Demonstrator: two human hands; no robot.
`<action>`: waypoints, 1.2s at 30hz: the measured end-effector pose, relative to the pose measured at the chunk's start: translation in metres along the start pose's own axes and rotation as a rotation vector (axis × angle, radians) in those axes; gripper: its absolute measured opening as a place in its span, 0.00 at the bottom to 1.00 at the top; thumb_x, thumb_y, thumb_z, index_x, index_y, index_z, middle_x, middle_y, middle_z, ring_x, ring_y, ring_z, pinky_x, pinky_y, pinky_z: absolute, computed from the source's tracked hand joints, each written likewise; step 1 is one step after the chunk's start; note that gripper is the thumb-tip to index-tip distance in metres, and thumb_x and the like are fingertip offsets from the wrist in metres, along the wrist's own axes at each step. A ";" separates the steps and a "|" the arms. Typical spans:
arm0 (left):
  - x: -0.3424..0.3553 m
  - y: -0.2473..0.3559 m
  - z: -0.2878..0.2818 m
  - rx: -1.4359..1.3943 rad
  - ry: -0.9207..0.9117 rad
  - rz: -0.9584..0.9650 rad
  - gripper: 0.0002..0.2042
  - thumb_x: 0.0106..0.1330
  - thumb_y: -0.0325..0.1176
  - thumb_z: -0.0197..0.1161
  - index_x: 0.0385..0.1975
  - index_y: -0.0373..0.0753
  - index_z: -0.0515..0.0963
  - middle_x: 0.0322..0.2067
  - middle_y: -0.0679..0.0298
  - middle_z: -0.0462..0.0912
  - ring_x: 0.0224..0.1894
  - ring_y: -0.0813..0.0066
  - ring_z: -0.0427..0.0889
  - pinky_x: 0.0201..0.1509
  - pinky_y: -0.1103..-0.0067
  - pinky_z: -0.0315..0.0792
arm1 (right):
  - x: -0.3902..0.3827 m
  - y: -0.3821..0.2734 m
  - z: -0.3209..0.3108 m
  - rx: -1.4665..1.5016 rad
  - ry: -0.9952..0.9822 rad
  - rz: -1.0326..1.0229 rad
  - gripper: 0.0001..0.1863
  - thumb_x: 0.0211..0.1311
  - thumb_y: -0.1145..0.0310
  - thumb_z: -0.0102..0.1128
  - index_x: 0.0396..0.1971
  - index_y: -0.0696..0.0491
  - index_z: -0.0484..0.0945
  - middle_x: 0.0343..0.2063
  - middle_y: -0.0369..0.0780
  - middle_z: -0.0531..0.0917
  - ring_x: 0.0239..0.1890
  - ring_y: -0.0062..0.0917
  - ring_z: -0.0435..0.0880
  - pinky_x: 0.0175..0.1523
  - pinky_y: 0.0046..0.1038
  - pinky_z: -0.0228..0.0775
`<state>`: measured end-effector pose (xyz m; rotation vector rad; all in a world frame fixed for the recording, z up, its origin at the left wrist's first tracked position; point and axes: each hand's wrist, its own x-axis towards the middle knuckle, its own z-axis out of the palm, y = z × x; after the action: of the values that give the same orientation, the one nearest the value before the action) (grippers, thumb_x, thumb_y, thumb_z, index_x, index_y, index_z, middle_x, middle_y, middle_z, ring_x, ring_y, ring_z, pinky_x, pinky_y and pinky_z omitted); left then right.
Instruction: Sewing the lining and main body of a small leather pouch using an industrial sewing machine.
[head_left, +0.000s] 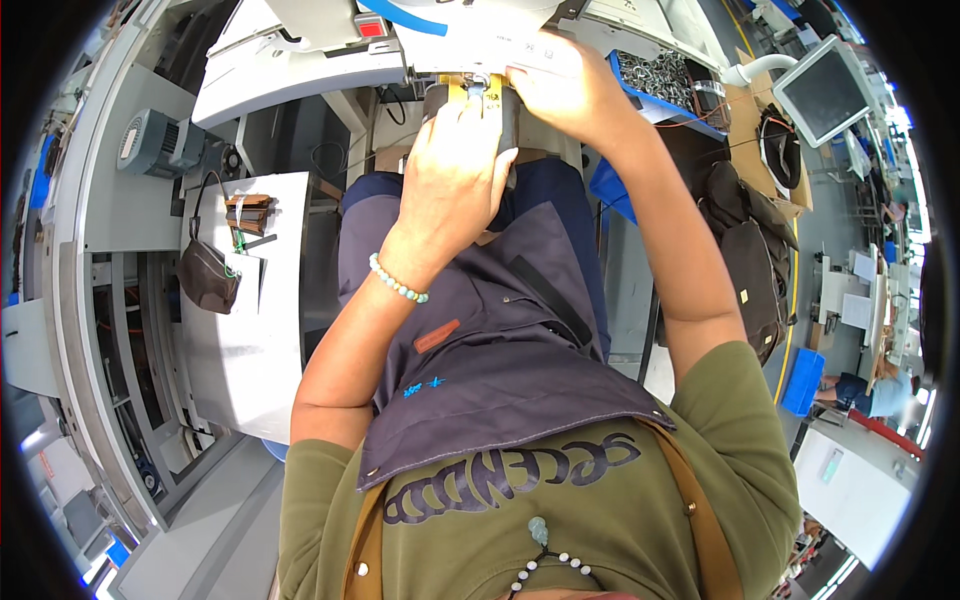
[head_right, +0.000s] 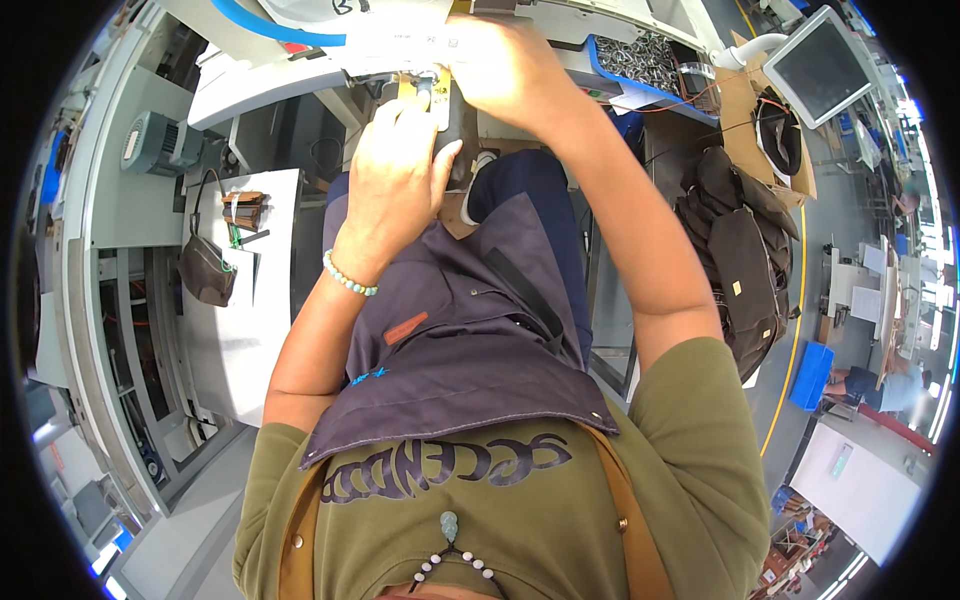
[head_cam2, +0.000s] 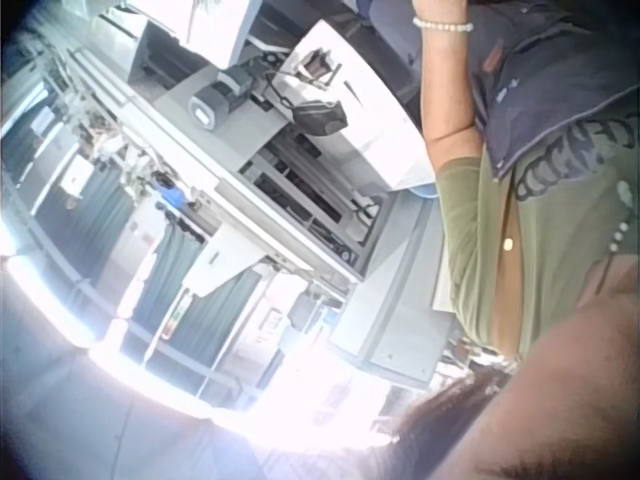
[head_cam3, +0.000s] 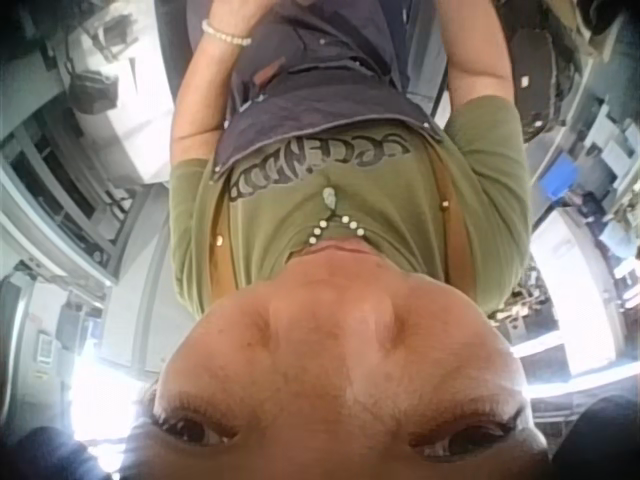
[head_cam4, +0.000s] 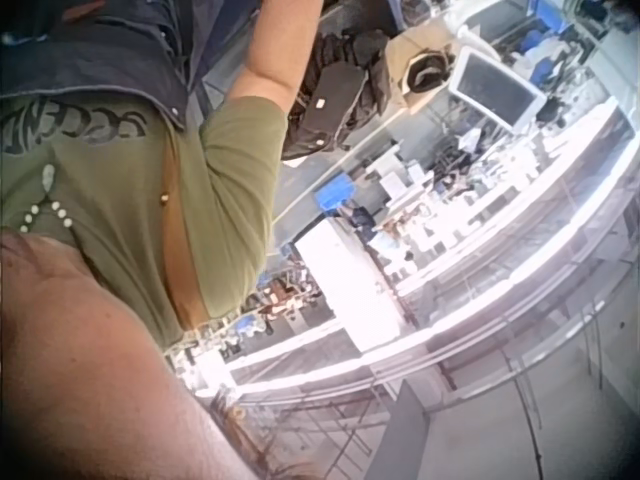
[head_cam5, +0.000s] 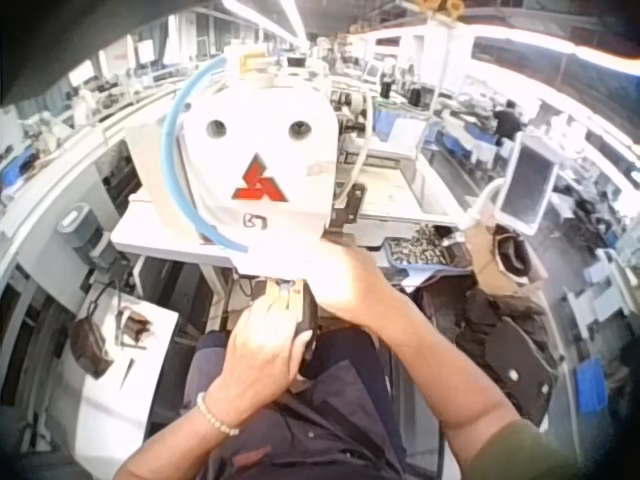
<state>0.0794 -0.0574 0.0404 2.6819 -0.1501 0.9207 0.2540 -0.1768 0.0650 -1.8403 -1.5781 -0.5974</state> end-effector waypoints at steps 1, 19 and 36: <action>0.000 0.000 0.000 0.007 -0.002 -0.001 0.22 0.63 0.33 0.69 0.52 0.25 0.77 0.48 0.46 0.80 0.52 0.50 0.77 0.57 0.64 0.74 | -0.002 -0.007 0.001 0.010 0.032 -0.013 0.10 0.63 0.70 0.62 0.42 0.56 0.85 0.34 0.41 0.88 0.32 0.35 0.86 0.37 0.33 0.79; 0.000 0.000 0.000 0.026 -0.040 -0.011 0.18 0.61 0.34 0.71 0.46 0.30 0.78 0.47 0.49 0.81 0.52 0.52 0.78 0.55 0.65 0.75 | -0.028 -0.025 0.026 0.189 0.004 0.472 0.16 0.63 0.73 0.58 0.50 0.50 0.85 0.50 0.40 0.83 0.50 0.35 0.84 0.56 0.34 0.77; 0.004 0.002 -0.001 0.070 -0.029 0.019 0.14 0.63 0.33 0.70 0.41 0.30 0.78 0.42 0.50 0.80 0.50 0.49 0.77 0.55 0.62 0.73 | -0.028 -0.022 0.041 0.101 0.331 0.439 0.12 0.59 0.70 0.61 0.42 0.51 0.85 0.46 0.40 0.80 0.47 0.37 0.82 0.51 0.36 0.78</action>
<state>0.0814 -0.0594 0.0441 2.7636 -0.1527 0.9089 0.2248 -0.1653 0.0204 -1.8224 -0.9345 -0.5686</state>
